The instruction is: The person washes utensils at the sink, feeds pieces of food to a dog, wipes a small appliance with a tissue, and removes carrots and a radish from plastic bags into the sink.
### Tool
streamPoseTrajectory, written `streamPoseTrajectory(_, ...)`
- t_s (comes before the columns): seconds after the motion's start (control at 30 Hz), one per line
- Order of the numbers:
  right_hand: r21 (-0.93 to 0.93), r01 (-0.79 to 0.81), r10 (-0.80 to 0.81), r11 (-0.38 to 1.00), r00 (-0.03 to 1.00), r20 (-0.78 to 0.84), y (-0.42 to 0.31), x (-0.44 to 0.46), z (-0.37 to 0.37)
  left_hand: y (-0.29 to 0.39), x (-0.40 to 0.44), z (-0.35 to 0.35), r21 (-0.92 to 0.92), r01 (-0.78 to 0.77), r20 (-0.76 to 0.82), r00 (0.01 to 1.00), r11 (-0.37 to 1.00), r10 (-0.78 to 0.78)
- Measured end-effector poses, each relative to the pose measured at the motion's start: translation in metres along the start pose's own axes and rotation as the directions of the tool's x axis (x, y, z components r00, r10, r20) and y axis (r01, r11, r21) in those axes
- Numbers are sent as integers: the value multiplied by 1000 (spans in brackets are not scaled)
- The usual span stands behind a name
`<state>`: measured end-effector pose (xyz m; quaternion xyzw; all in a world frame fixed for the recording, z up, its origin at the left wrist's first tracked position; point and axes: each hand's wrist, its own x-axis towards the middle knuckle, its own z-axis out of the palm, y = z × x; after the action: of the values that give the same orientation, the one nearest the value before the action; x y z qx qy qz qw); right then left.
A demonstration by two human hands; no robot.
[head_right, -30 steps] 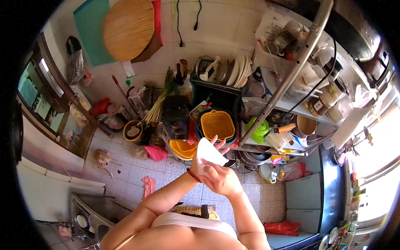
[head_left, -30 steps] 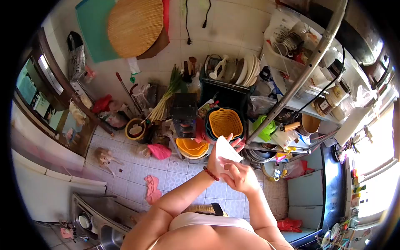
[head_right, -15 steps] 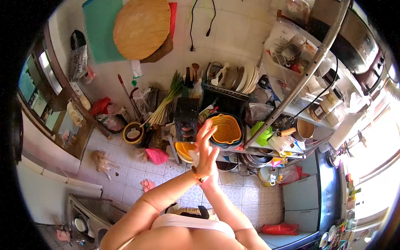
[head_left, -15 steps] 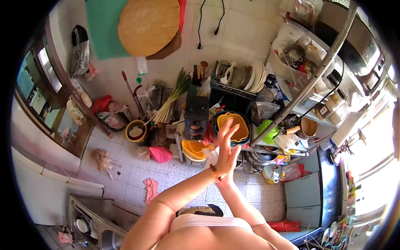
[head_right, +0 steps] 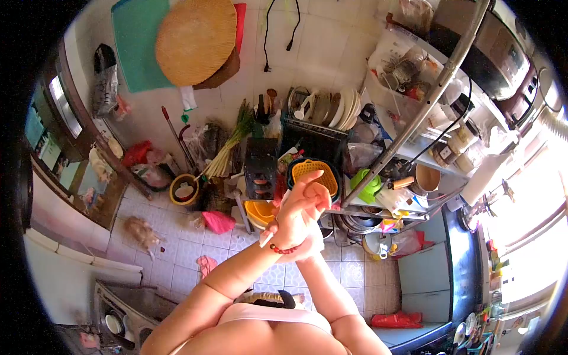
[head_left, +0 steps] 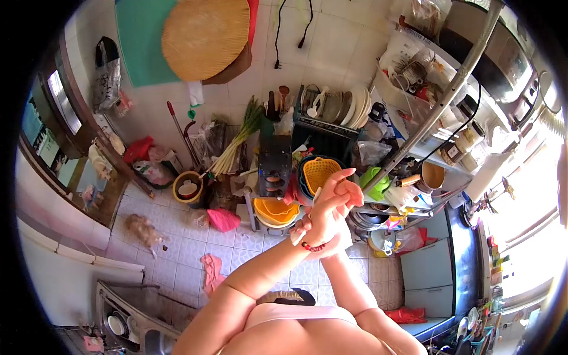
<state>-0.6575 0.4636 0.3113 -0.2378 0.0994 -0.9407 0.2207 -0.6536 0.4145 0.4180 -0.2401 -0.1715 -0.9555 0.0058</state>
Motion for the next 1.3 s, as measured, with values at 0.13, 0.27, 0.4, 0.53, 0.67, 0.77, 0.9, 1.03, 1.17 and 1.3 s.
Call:
streamPoseTrajectory(0.13,4,24,-24,1000,1000,-11,-3,-7,-8,-2,-7,-18,-499,324,119,944,804,-307)
streamPoseTrajectory(0.27,27,41,-41,999,999,-8,-2,-6,-13,2,-19,-37,-375,374,32,920,848,-392)
streamPoseTrajectory(0.4,126,34,-37,991,999,22,-11,-5,-13,20,-37,-37,-79,558,67,830,826,-554)
streamPoseTrajectory(0.53,319,-99,150,943,979,-140,-30,-1,10,46,-47,-45,43,693,94,715,720,-693)
streamPoseTrajectory(0.67,163,-317,357,934,815,-457,-7,-19,18,59,-37,-50,516,577,-119,781,634,-613)
streamPoseTrajectory(0.77,-59,-173,109,983,816,-567,19,-18,19,58,-26,-57,277,663,-296,748,696,-594)
streamPoseTrajectory(0.9,-235,38,-142,971,883,-448,-9,7,26,34,-37,-80,277,464,-340,866,841,-366)
streamPoseTrajectory(1.03,-612,64,-331,788,882,-335,-23,13,55,42,-33,-59,959,-192,249,923,-210,294)
streamPoseTrajectory(1.17,-936,-77,-46,342,994,-98,-3,5,50,14,-38,-72,967,-225,199,960,117,198)
streamPoseTrajectory(1.3,-990,125,-392,-57,910,138,-39,53,90,-24,-53,-120,488,45,-435,878,871,198)
